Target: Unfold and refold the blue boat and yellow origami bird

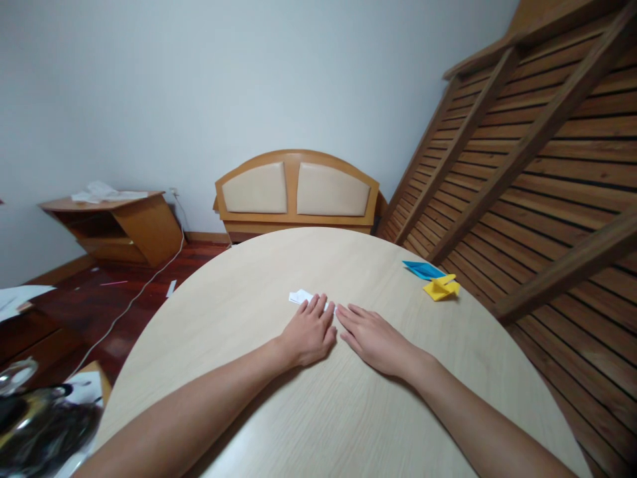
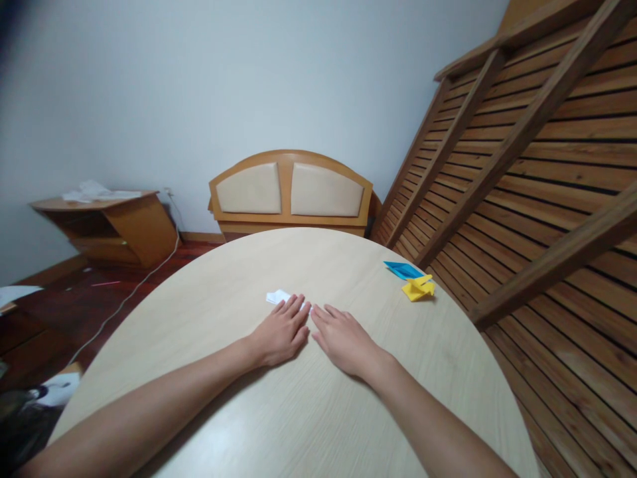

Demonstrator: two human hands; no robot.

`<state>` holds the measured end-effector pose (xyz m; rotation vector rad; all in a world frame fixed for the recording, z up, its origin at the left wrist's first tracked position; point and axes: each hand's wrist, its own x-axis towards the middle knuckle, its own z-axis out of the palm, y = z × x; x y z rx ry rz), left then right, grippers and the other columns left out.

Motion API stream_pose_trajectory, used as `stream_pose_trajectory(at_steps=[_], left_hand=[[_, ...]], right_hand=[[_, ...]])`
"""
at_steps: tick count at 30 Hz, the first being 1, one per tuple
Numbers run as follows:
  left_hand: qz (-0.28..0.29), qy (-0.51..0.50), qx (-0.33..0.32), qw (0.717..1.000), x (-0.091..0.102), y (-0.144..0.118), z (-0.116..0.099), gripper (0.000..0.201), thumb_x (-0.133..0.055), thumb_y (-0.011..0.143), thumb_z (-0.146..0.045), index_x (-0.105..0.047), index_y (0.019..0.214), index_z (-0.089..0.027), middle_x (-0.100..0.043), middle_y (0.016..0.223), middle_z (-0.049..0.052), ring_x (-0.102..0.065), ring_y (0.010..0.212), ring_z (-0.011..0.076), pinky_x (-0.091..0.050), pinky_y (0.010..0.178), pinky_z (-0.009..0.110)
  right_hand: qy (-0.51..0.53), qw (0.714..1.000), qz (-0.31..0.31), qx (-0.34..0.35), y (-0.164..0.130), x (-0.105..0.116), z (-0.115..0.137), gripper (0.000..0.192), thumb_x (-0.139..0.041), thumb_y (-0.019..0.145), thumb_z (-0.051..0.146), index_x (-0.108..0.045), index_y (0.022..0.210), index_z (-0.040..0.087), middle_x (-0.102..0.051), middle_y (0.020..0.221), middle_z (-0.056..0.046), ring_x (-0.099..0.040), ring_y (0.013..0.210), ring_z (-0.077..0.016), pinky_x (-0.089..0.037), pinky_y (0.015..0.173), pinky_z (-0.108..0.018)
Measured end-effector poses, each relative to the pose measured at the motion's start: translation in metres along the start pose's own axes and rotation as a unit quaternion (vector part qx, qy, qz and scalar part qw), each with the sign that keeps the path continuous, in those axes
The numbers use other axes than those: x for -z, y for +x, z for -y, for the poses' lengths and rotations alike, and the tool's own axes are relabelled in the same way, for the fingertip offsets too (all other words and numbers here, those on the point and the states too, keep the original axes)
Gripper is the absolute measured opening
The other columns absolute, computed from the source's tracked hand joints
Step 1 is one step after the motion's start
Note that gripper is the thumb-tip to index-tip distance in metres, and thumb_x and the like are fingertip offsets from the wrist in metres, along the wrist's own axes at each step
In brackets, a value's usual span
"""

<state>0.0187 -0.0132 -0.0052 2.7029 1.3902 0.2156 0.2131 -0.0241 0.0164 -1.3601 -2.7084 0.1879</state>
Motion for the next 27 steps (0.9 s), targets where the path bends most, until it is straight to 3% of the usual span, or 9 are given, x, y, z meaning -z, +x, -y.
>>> stream_pose_trajectory(at_steps=[5, 12, 19, 22, 24, 26, 27], left_hand=[[0.003, 0.0, -0.003, 1.0, 0.003, -0.001, -0.001, 0.058, -0.033, 0.101, -0.042, -0.032, 0.152, -0.014, -0.026, 0.158, 0.023, -0.019, 0.147, 0.0401, -0.026, 0.115, 0.056], [0.001, -0.006, 0.001, 1.0, 0.003, 0.0, -0.002, 0.061, -0.032, 0.1, -0.046, -0.033, 0.15, -0.011, -0.025, 0.158, 0.024, -0.019, 0.147, 0.04, -0.024, 0.115, 0.056], [0.0, -0.005, 0.002, 1.0, 0.001, 0.003, 0.003, 0.063, -0.03, 0.1, -0.05, -0.032, 0.151, -0.012, -0.024, 0.158, 0.023, -0.02, 0.147, 0.0396, -0.023, 0.115, 0.056], [-0.001, 0.0, 0.014, 1.0, 0.002, 0.003, 0.003, 0.065, -0.031, 0.099, -0.05, -0.032, 0.151, -0.011, -0.024, 0.158, 0.023, -0.019, 0.147, 0.0406, -0.023, 0.116, 0.056], [-0.001, 0.001, 0.016, 1.0, 0.003, 0.003, 0.002, 0.065, -0.033, 0.099, -0.05, -0.032, 0.151, -0.011, -0.024, 0.158, 0.024, -0.019, 0.147, 0.0414, -0.023, 0.116, 0.056], [-0.001, 0.002, 0.015, 1.0, 0.004, 0.003, 0.001, 0.065, -0.034, 0.099, -0.05, -0.032, 0.152, -0.011, -0.024, 0.158, 0.025, -0.019, 0.147, 0.0416, -0.023, 0.116, 0.056], [-0.002, 0.003, 0.016, 1.0, 0.004, 0.003, 0.001, 0.065, -0.034, 0.099, -0.05, -0.032, 0.152, -0.012, -0.024, 0.158, 0.024, -0.019, 0.147, 0.0413, -0.023, 0.116, 0.056]], right_hand=[[0.032, 0.997, 0.059, -0.045, -0.013, 0.006, 0.001, 0.063, -0.047, 0.096, 0.039, -0.038, 0.15, 0.009, -0.033, 0.157, -0.016, -0.028, 0.146, -0.0347, -0.032, 0.115, -0.053], [-0.013, 0.991, 0.087, -0.103, -0.027, 0.018, 0.005, 0.064, -0.054, 0.089, 0.04, -0.049, 0.143, 0.007, -0.043, 0.15, -0.023, -0.038, 0.14, -0.0384, -0.035, 0.111, -0.056], [-0.074, 0.987, 0.046, -0.132, -0.034, 0.021, 0.01, 0.049, -0.062, 0.084, 0.041, -0.068, 0.122, 0.01, -0.063, 0.129, -0.026, -0.057, 0.123, -0.0408, -0.048, 0.096, -0.052], [-0.109, 0.978, 0.041, -0.172, -0.032, 0.029, 0.014, 0.035, -0.06, 0.088, 0.043, -0.076, 0.094, 0.013, -0.073, 0.102, -0.026, -0.068, 0.101, -0.04, -0.052, 0.083, -0.049], [-0.136, 0.964, 0.027, -0.228, -0.028, 0.034, 0.017, 0.037, -0.056, 0.092, 0.041, -0.076, 0.084, 0.012, -0.074, 0.085, -0.026, -0.071, 0.086, -0.0389, -0.052, 0.075, -0.049], [-0.144, 0.955, -0.019, -0.259, -0.022, 0.032, 0.017, 0.034, -0.054, 0.093, 0.036, -0.074, 0.092, 0.008, -0.073, 0.087, -0.027, -0.071, 0.087, -0.0394, -0.052, 0.076, -0.05], [-0.131, 0.96, -0.048, -0.242, -0.017, 0.028, 0.017, 0.034, -0.055, 0.093, 0.035, -0.072, 0.102, 0.007, -0.073, 0.096, -0.027, -0.069, 0.095, -0.0399, -0.052, 0.079, -0.051]])
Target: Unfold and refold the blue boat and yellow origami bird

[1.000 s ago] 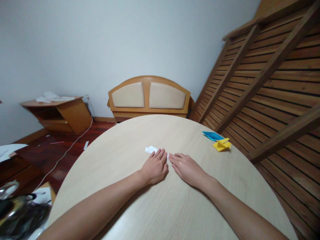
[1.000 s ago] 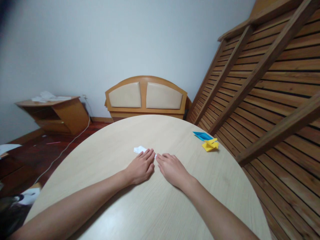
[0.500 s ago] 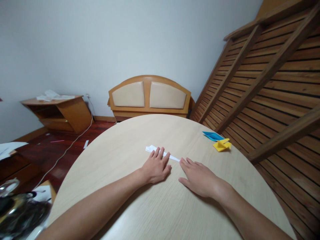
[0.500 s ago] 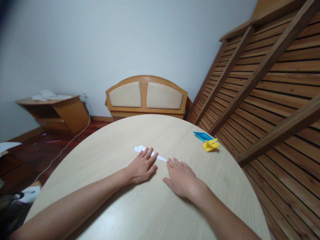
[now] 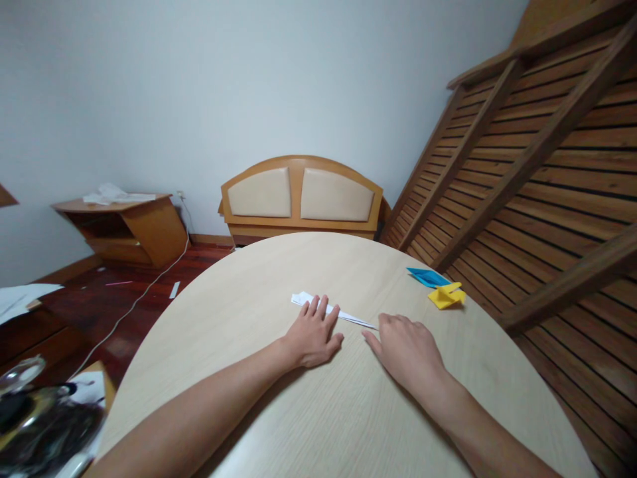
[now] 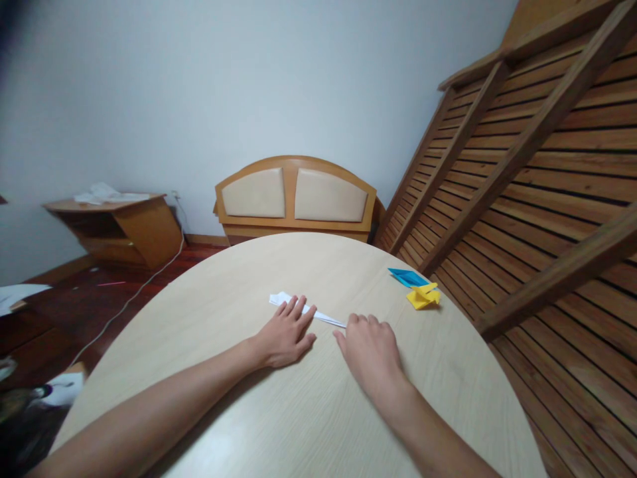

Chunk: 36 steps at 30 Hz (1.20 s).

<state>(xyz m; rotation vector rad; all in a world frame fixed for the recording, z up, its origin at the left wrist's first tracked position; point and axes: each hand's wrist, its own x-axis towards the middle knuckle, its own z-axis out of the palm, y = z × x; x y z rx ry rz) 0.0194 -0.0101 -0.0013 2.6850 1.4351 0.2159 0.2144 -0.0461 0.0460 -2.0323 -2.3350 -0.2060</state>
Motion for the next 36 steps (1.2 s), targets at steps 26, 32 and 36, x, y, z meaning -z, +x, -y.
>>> stream_pose_trajectory(at_steps=[26, 32, 36], left_hand=[[-0.128, 0.069, 0.102, 0.984, 0.0, 0.003, 0.031, 0.055, -0.034, 0.097, -0.03, -0.036, 0.145, -0.002, -0.028, 0.157, 0.024, -0.019, 0.149, 0.0331, -0.02, 0.119, 0.049], [-0.009, -0.039, -0.037, 0.999, -0.001, 0.006, 0.019, 0.053, -0.025, 0.101, -0.031, -0.034, 0.15, -0.013, -0.028, 0.16, 0.012, -0.021, 0.149, 0.0239, -0.021, 0.121, 0.042], [0.014, -0.049, -0.017, 0.999, -0.003, 0.009, 0.019, 0.057, -0.024, 0.102, -0.036, -0.031, 0.151, -0.008, -0.025, 0.16, 0.015, -0.018, 0.15, 0.0266, -0.019, 0.121, 0.045]], right_hand=[[0.131, 0.978, 0.044, 0.154, 0.016, -0.039, 0.019, 0.076, -0.039, 0.095, 0.059, -0.034, 0.152, 0.01, -0.031, 0.158, -0.017, -0.028, 0.146, -0.0339, -0.023, 0.118, -0.054], [0.11, 0.984, 0.05, 0.133, 0.015, -0.037, 0.026, 0.073, -0.037, 0.096, 0.056, -0.034, 0.152, 0.009, -0.029, 0.159, -0.014, -0.026, 0.147, -0.0338, -0.023, 0.117, -0.054], [0.107, 0.985, 0.062, 0.122, 0.015, -0.036, 0.026, 0.069, -0.036, 0.098, 0.053, -0.033, 0.153, 0.011, -0.029, 0.159, -0.012, -0.026, 0.147, -0.0322, -0.028, 0.116, -0.052]])
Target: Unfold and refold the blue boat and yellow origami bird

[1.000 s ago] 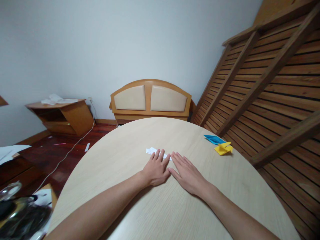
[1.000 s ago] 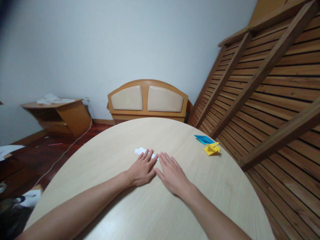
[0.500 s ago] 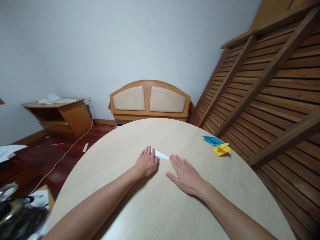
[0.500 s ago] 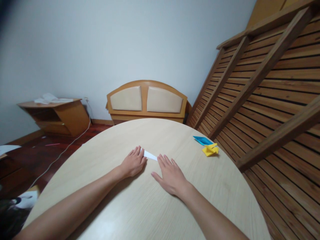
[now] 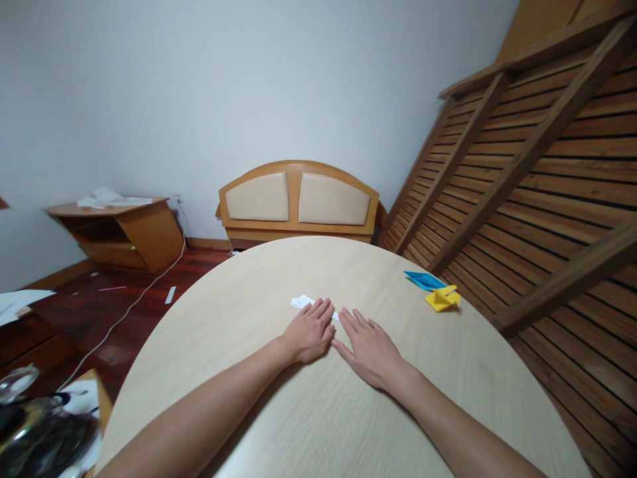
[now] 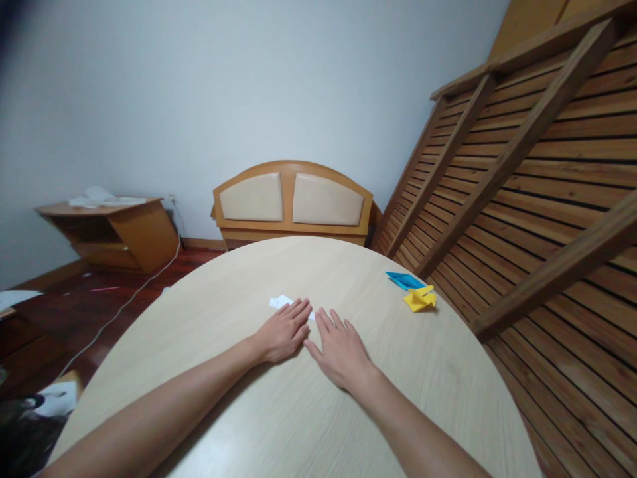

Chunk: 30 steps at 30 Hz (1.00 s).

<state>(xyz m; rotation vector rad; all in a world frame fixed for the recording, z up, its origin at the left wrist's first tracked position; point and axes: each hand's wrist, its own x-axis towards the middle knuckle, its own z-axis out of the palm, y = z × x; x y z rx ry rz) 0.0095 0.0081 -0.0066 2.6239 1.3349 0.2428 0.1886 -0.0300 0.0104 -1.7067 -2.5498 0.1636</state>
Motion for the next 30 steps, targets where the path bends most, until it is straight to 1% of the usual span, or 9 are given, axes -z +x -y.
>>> stream_pose_trajectory(at_steps=[5, 8, 12, 14, 17, 21, 24, 27, 30], left_hand=[[-0.003, 0.01, 0.038, 0.999, 0.002, 0.002, 0.002, 0.059, -0.025, 0.102, -0.038, -0.032, 0.15, -0.006, -0.025, 0.16, 0.017, -0.019, 0.149, 0.0297, -0.019, 0.121, 0.048], [-0.007, 0.013, 0.048, 0.999, 0.002, 0.003, 0.003, 0.059, -0.026, 0.101, -0.039, -0.032, 0.15, -0.006, -0.024, 0.16, 0.017, -0.018, 0.149, 0.0314, -0.018, 0.121, 0.048], [-0.012, 0.014, 0.05, 0.999, 0.0, 0.003, 0.004, 0.063, -0.028, 0.101, -0.043, -0.03, 0.152, -0.007, -0.023, 0.161, 0.017, -0.016, 0.149, 0.0324, -0.017, 0.121, 0.049], [-0.018, 0.017, 0.044, 0.999, -0.001, 0.003, 0.005, 0.062, -0.028, 0.101, -0.044, -0.029, 0.153, -0.011, -0.023, 0.161, 0.016, -0.016, 0.149, 0.0323, -0.017, 0.121, 0.049], [-0.023, 0.018, 0.036, 0.999, -0.002, 0.003, 0.005, 0.059, -0.028, 0.101, -0.044, -0.03, 0.153, -0.016, -0.023, 0.161, 0.014, -0.016, 0.149, 0.0326, -0.018, 0.12, 0.05], [-0.03, 0.021, 0.034, 0.999, -0.001, 0.001, 0.005, 0.058, -0.031, 0.101, -0.046, -0.03, 0.153, -0.022, -0.021, 0.162, 0.011, -0.012, 0.15, 0.0327, -0.016, 0.12, 0.052], [-0.041, 0.019, 0.028, 0.999, -0.001, 0.0, 0.005, 0.061, -0.034, 0.1, -0.048, -0.027, 0.154, -0.023, -0.015, 0.163, 0.011, -0.006, 0.151, 0.0331, -0.014, 0.121, 0.053], [-0.045, 0.016, 0.02, 0.999, -0.002, 0.0, 0.006, 0.063, -0.034, 0.1, -0.051, -0.024, 0.155, -0.023, -0.009, 0.164, 0.012, -0.002, 0.151, 0.0327, -0.012, 0.121, 0.053], [-0.055, 0.016, 0.018, 0.998, -0.003, 0.001, 0.007, 0.065, -0.035, 0.099, -0.051, -0.02, 0.156, -0.023, -0.004, 0.164, 0.012, 0.001, 0.151, 0.0323, -0.01, 0.12, 0.054]], right_hand=[[-0.023, 1.0, 0.015, -0.004, -0.006, 0.005, -0.009, 0.063, -0.041, 0.099, 0.046, -0.038, 0.15, 0.009, -0.035, 0.156, -0.015, -0.032, 0.145, -0.0324, -0.036, 0.112, -0.049], [-0.041, 0.999, -0.001, -0.01, -0.009, 0.008, -0.016, 0.052, -0.045, 0.098, 0.038, -0.05, 0.142, 0.01, -0.046, 0.15, -0.016, -0.043, 0.138, -0.033, -0.043, 0.105, -0.046], [-0.047, 0.997, -0.06, -0.032, -0.006, 0.01, -0.025, 0.028, -0.047, 0.097, 0.026, -0.07, 0.111, 0.016, -0.068, 0.124, -0.015, -0.063, 0.113, -0.0288, -0.049, 0.091, -0.037], [-0.034, 0.995, -0.088, -0.042, -0.003, 0.009, -0.028, 0.023, -0.05, 0.096, 0.025, -0.072, 0.099, 0.018, -0.073, 0.11, -0.012, -0.066, 0.103, -0.026, -0.049, 0.084, -0.033], [-0.003, 0.992, -0.115, -0.047, 0.0, 0.007, -0.032, 0.018, -0.053, 0.094, 0.024, -0.071, 0.091, 0.02, -0.074, 0.096, -0.007, -0.067, 0.094, -0.0226, -0.047, 0.077, -0.03], [0.041, 0.989, -0.132, -0.051, 0.001, 0.006, -0.034, 0.013, -0.056, 0.091, 0.024, -0.068, 0.087, 0.023, -0.074, 0.091, -0.003, -0.067, 0.087, -0.0202, -0.043, 0.07, -0.027], [0.083, 0.986, -0.129, -0.069, 0.0, 0.007, -0.033, 0.012, -0.057, 0.089, 0.023, -0.067, 0.094, 0.025, -0.075, 0.087, -0.002, -0.069, 0.08, -0.0194, -0.042, 0.065, -0.026], [0.153, 0.978, -0.137, -0.025, 0.0, 0.009, -0.034, 0.019, -0.056, 0.089, 0.023, -0.065, 0.105, 0.026, -0.075, 0.09, -0.001, -0.069, 0.078, -0.0184, -0.044, 0.067, -0.026], [0.189, 0.968, -0.16, 0.03, 0.001, 0.011, -0.036, 0.019, -0.052, 0.091, 0.023, -0.067, 0.103, 0.026, -0.074, 0.094, -0.002, -0.068, 0.08, -0.0179, -0.047, 0.07, -0.027]])
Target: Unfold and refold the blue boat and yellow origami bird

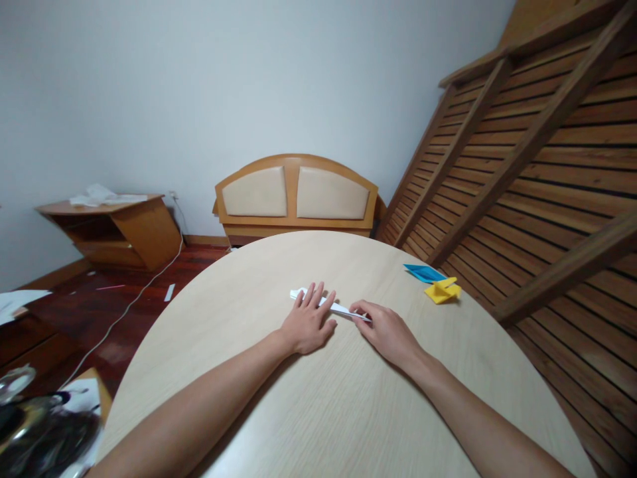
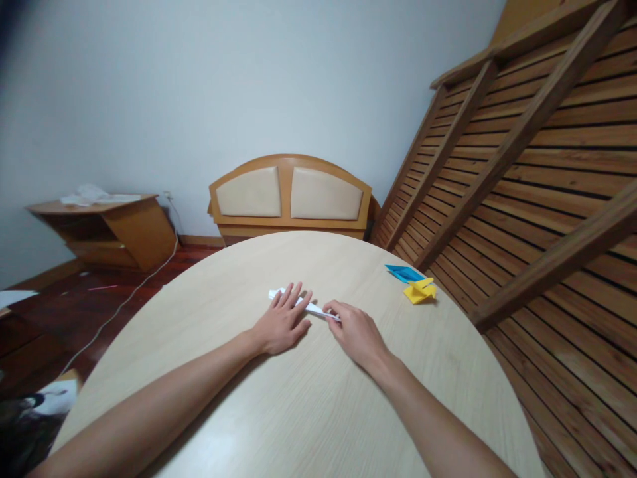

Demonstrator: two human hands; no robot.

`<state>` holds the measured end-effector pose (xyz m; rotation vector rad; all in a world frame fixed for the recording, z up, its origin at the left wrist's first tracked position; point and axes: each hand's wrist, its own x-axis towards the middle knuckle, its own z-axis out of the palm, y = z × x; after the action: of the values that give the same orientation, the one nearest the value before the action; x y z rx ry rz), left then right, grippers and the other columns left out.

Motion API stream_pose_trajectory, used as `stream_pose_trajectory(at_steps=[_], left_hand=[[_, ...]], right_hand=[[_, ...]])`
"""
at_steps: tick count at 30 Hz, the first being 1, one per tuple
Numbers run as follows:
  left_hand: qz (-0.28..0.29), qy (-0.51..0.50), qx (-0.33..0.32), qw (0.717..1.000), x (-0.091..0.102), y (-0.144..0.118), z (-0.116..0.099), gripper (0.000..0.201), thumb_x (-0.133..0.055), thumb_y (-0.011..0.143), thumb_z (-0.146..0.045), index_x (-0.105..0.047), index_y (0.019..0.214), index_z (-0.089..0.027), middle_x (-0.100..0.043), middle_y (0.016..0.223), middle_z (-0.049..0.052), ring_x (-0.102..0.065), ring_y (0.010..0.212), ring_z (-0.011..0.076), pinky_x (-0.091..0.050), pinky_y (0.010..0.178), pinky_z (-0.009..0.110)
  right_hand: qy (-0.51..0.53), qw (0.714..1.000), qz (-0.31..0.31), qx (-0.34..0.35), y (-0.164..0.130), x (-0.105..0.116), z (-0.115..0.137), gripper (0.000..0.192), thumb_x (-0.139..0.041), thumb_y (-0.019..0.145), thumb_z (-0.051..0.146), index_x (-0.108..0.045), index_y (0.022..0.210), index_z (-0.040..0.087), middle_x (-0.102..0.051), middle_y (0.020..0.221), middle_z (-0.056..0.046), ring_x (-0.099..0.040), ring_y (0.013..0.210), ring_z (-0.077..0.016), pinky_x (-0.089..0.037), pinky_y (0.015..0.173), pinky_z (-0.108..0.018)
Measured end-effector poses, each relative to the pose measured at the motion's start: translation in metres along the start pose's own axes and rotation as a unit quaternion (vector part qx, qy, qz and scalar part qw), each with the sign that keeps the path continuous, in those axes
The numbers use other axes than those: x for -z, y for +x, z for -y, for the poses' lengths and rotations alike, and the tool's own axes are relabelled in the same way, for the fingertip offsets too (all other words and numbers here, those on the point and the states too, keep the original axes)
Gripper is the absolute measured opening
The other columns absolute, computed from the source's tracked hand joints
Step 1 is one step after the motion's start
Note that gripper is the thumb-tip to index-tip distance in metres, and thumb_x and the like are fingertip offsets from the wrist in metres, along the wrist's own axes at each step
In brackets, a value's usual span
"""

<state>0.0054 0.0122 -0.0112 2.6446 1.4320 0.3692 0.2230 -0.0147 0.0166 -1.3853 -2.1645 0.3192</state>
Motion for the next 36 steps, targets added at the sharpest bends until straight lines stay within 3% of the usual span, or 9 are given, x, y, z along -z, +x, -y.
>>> stream_pose_trajectory(at_steps=[7, 10, 13, 18, 25, 31, 36], left_hand=[[-0.014, -0.011, 0.007, 1.0, 0.0, -0.001, -0.001, 0.071, -0.04, 0.098, -0.049, -0.01, 0.158, -0.025, 0.009, 0.163, 0.01, 0.007, 0.15, 0.0324, -0.014, 0.12, 0.054], [-0.009, -0.013, 0.012, 1.0, 0.001, -0.001, -0.001, 0.071, -0.04, 0.098, -0.048, -0.011, 0.158, -0.024, 0.011, 0.163, 0.01, 0.01, 0.15, 0.0324, -0.013, 0.12, 0.053], [0.002, -0.016, 0.013, 1.0, 0.003, -0.001, -0.001, 0.07, -0.04, 0.098, -0.048, -0.014, 0.157, -0.023, 0.01, 0.163, 0.012, 0.009, 0.15, 0.0322, -0.013, 0.12, 0.053], [0.013, -0.021, 0.016, 1.0, 0.003, -0.001, -0.001, 0.068, -0.04, 0.098, -0.048, -0.015, 0.157, -0.025, 0.009, 0.164, 0.01, 0.008, 0.15, 0.032, -0.013, 0.12, 0.053], [0.034, -0.024, 0.018, 0.999, 0.004, -0.001, -0.001, 0.066, -0.037, 0.098, -0.05, -0.019, 0.156, -0.024, 0.001, 0.164, 0.01, 0.002, 0.15, 0.0321, -0.014, 0.121, 0.051], [0.039, -0.018, 0.012, 0.999, 0.006, -0.001, -0.003, 0.063, -0.034, 0.099, -0.05, -0.024, 0.155, -0.022, -0.009, 0.164, 0.012, -0.005, 0.151, 0.0319, -0.016, 0.12, 0.05], [0.044, -0.013, 0.01, 0.999, 0.007, -0.001, -0.004, 0.062, -0.033, 0.099, -0.049, -0.026, 0.154, -0.022, -0.015, 0.163, 0.013, -0.01, 0.15, 0.0313, -0.018, 0.12, 0.052]], right_hand=[[0.02, 0.994, -0.101, 0.034, 0.008, 0.02, -0.025, 0.027, -0.052, 0.09, 0.021, -0.075, 0.106, 0.022, -0.075, 0.102, -0.006, -0.069, 0.09, -0.0205, -0.052, 0.081, -0.032], [-0.03, 0.986, -0.164, 0.003, 0.008, 0.033, -0.042, 0.029, -0.052, 0.091, 0.024, -0.076, 0.107, 0.024, -0.076, 0.107, -0.005, -0.069, 0.096, -0.0222, -0.052, 0.087, -0.035], [-0.136, 0.971, -0.187, -0.065, 0.006, 0.045, -0.055, 0.032, -0.049, 0.094, 0.025, -0.074, 0.114, 0.025, -0.074, 0.115, -0.005, -0.069, 0.103, -0.0247, -0.052, 0.086, -0.036], [-0.294, 0.932, -0.122, -0.175, 0.003, 0.052, -0.062, 0.036, -0.048, 0.096, 0.026, -0.068, 0.126, 0.029, -0.076, 0.111, -0.01, -0.072, 0.086, -0.027, -0.052, 0.07, -0.035], [-0.315, 0.936, -0.029, -0.156, 0.005, 0.041, -0.061, 0.042, -0.046, 0.094, 0.015, -0.065, 0.129, 0.028, -0.072, 0.12, -0.011, -0.071, 0.095, -0.0265, -0.053, 0.072, -0.033], [-0.33, 0.929, -0.004, -0.17, 0.004, 0.036, -0.07, 0.039, -0.044, 0.096, 0.015, -0.067, 0.126, 0.025, -0.076, 0.106, -0.012, -0.072, 0.088, -0.028, -0.051, 0.069, -0.034], [-0.32, 0.932, 0.009, -0.17, 0.002, 0.035, -0.079, 0.042, -0.04, 0.095, 0.012, -0.066, 0.125, 0.023, -0.073, 0.113, -0.014, -0.07, 0.095, -0.0287, -0.051, 0.069, -0.034]])
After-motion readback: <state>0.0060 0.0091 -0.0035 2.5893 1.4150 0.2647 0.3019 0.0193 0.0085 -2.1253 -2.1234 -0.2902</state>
